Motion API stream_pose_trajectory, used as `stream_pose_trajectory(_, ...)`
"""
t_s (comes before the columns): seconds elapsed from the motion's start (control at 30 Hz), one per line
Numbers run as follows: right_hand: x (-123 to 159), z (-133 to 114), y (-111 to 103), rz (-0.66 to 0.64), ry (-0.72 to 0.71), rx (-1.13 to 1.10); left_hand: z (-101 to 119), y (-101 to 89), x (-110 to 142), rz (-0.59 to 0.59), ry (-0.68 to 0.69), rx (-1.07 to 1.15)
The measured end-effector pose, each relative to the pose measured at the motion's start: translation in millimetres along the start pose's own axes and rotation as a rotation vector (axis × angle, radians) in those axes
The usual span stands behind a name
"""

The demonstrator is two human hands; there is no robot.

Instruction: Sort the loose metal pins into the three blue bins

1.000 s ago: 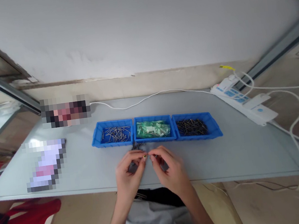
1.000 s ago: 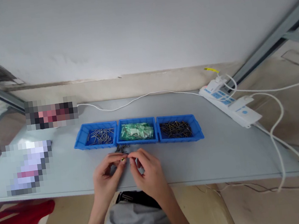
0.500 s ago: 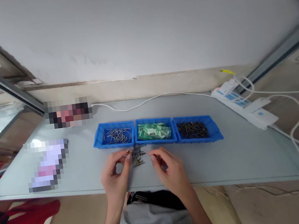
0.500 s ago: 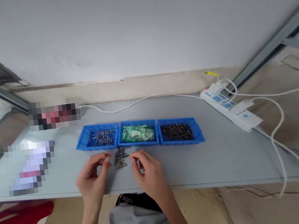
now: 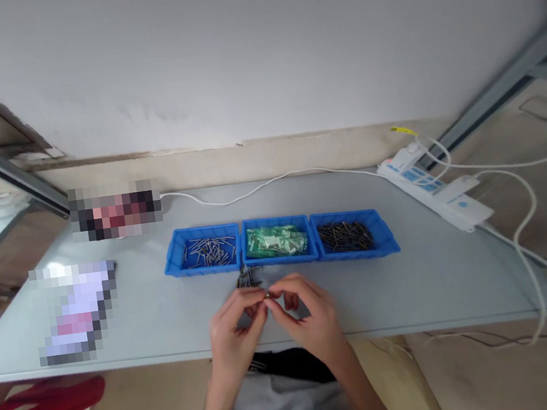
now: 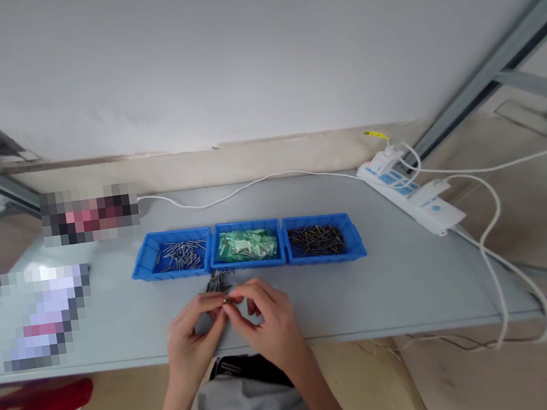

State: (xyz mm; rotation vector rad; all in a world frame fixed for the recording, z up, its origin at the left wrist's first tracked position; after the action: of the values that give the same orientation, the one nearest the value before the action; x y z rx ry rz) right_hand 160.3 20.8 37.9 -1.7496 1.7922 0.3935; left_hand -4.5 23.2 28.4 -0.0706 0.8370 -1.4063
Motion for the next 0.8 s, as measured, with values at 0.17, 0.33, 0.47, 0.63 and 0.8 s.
stream_pose_trajectory(0.17,3.3,-2.3,0.9,0.014,-0.02,0.014,-2.2,-1.2,-0.4,-0.039,-0.029,-0.005)
stream_pose_trajectory(0.33,-13.1,-6.7,-41.1,0.312,-0.014,0.161,-13.9,-4.2,5.9,0.034,-0.139,-0.045)
stream_pose_trajectory(0.47,-27.2,1.4,-85.1,0.544,0.085,0.445,-20.8,-6.9,13.8,0.109,-0.276,0.046)
stream_pose_trajectory(0.63,0.5,22.9,-91.0,0.529,0.137,0.479,-26.1,-28.9,4.8,0.234,-0.357,-0.027)
stream_pose_trajectory(0.8,20.6,34.1,-78.2,0.346,0.2,0.348,-39.3,-71.0,-59.4,0.17,-0.169,-0.434)
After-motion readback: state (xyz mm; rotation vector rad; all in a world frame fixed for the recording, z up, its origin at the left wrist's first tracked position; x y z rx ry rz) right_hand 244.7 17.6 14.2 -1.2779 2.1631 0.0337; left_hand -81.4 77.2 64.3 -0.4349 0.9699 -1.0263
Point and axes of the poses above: each hand's wrist, its own x-axis away from the middle knuckle, its own y-axis out of the palm, z = x × y, the point moved 4 cm from there along -x, towards the middle knuckle, and after that the axes turned 13 degrees about -x, right-handed, at the moved point
